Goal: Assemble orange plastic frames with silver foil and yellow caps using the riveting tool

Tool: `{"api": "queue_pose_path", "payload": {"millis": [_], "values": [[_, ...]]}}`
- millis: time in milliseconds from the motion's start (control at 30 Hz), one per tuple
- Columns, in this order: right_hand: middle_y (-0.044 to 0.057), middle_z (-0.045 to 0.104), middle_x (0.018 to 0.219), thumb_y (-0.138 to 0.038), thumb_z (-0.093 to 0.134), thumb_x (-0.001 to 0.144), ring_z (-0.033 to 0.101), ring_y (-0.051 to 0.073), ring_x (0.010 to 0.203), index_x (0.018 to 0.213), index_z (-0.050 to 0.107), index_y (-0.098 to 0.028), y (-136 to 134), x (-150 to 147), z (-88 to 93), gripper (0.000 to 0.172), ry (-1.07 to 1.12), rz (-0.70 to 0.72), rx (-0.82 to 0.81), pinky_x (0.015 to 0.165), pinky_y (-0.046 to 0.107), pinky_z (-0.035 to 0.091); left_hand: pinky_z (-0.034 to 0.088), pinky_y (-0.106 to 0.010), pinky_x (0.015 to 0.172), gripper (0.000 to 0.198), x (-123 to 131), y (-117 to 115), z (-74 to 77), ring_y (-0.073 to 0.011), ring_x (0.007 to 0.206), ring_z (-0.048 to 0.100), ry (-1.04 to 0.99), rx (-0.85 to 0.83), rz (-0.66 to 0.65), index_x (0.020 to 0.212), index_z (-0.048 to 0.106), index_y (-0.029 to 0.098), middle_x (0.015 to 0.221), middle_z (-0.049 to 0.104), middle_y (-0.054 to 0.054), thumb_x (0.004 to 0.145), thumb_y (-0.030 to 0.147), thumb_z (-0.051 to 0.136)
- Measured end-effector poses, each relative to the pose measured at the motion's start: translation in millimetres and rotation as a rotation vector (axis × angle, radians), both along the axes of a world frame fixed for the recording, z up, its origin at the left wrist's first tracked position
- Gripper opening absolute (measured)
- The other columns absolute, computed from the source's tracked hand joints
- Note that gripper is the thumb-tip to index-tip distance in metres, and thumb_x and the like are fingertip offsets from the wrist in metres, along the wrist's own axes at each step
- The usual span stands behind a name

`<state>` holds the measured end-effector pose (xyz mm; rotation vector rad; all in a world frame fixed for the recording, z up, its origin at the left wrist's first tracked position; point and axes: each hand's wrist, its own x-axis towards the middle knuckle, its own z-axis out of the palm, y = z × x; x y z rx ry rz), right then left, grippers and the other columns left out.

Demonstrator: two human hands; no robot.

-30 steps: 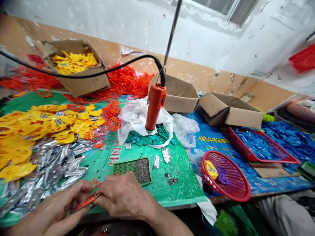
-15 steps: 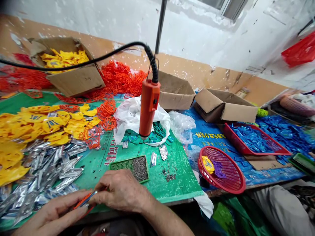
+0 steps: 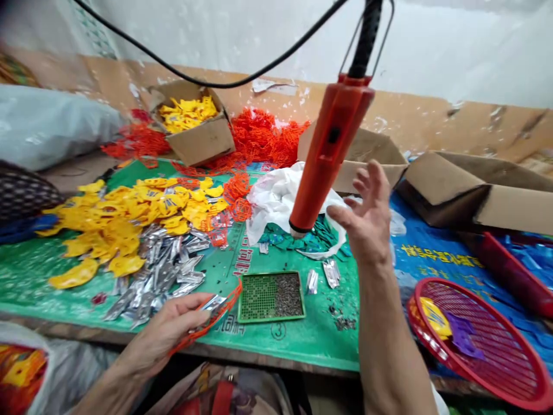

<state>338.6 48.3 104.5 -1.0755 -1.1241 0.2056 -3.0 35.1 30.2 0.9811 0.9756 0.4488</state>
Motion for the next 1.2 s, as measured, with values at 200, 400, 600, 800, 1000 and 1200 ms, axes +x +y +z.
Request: {"api": "queue_pose_path", "payload": {"millis": [200, 400, 600, 800, 1000, 1200], "values": [[-0.001, 0.073, 0.089, -0.027, 0.085, 0.051, 0.068, 0.015, 0.07, 0.099, 0.064, -0.022, 41, -41, 10.6, 0.053, 0.3, 0.46, -0.26, 0.068, 0.037, 0.054, 0.042, -0.021, 0.07, 0.027, -5, -4, -9.5, -0.0127, 0.073, 0.06, -0.053, -0.024, 0.116, 0.093, 0.077, 0.019, 0.086, 0.076, 0.0, 0.07, 0.032, 0.077], [-0.002, 0.067, 0.073, -0.027, 0.079, 0.063, 0.062, 0.014, 0.063, 0.086, 0.064, -0.019, 18, -95, -18.5, 0.029, 0.276, 0.261, -0.343, 0.059, 0.033, 0.053, 0.043, -0.022, 0.072, 0.027, -5, -4, -11.4, -0.0137, 0.075, 0.061, -0.032, -0.024, 0.171, 0.094, 0.078, 0.02, 0.087, 0.076, -0.001, 0.07, 0.031, 0.077], [-0.004, 0.063, 0.066, -0.023, 0.079, 0.062, 0.058, 0.012, 0.053, 0.079, 0.064, -0.02, -14, -125, -43.2, 0.023, 0.315, 0.164, -0.304, 0.052, 0.03, 0.051, 0.042, -0.024, 0.07, 0.029, 6, -4, -8.6, -0.016, 0.074, 0.06, 0.006, 0.009, 0.17, 0.095, 0.078, 0.017, 0.083, 0.075, -0.002, 0.07, 0.032, 0.074], [-0.002, 0.06, 0.065, -0.022, 0.074, 0.066, 0.058, 0.013, 0.055, 0.069, 0.062, -0.021, -21, -131, -58.5, 0.012, 0.327, 0.161, -0.286, 0.055, 0.033, 0.053, 0.042, -0.025, 0.067, 0.033, 6, -7, -12.7, -0.0181, 0.074, 0.06, 0.041, 0.057, 0.141, 0.1, 0.077, 0.016, 0.083, 0.075, -0.003, 0.072, 0.034, 0.072], [-0.003, 0.061, 0.065, -0.02, 0.074, 0.064, 0.058, 0.014, 0.056, 0.073, 0.062, -0.021, -20, -130, -65.7, 0.015, 0.333, 0.178, -0.275, 0.058, 0.034, 0.052, 0.041, -0.025, 0.069, 0.03, 9, -7, -15.2, -0.0172, 0.074, 0.06, 0.029, 0.03, 0.14, 0.097, 0.077, 0.016, 0.082, 0.074, -0.002, 0.072, 0.032, 0.072], [-0.003, 0.062, 0.065, -0.022, 0.073, 0.065, 0.057, 0.013, 0.056, 0.073, 0.062, -0.02, -20, -130, -70.5, 0.014, 0.312, 0.179, -0.313, 0.057, 0.032, 0.052, 0.041, -0.025, 0.069, 0.031, 11, -7, -12.8, -0.0174, 0.074, 0.059, 0.036, 0.026, 0.136, 0.098, 0.077, 0.016, 0.082, 0.074, -0.002, 0.072, 0.033, 0.071]]}}
